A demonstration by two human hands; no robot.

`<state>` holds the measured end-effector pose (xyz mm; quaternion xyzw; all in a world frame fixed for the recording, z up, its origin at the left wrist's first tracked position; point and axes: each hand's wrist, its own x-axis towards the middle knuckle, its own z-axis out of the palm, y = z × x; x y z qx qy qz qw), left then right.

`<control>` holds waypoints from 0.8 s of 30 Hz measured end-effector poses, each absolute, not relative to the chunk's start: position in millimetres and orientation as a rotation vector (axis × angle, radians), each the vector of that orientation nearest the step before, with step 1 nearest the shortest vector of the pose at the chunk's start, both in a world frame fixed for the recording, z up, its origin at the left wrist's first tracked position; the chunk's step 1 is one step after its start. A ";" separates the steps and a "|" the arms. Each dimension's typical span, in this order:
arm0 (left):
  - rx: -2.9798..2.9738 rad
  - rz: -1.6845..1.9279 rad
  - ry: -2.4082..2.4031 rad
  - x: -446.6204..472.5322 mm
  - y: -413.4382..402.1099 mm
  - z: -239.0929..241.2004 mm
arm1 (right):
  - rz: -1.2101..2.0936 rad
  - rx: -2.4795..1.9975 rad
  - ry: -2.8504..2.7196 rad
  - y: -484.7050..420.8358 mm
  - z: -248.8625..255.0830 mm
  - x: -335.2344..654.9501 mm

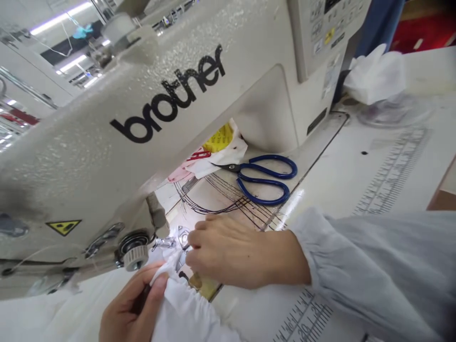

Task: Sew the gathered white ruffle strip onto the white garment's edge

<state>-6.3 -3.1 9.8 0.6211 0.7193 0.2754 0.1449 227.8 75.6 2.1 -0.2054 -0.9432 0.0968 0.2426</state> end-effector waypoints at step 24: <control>2.382 0.961 1.640 12.4 -7.5 15.5 | 0.169 -0.485 -2.594 62.1 15.2 183.9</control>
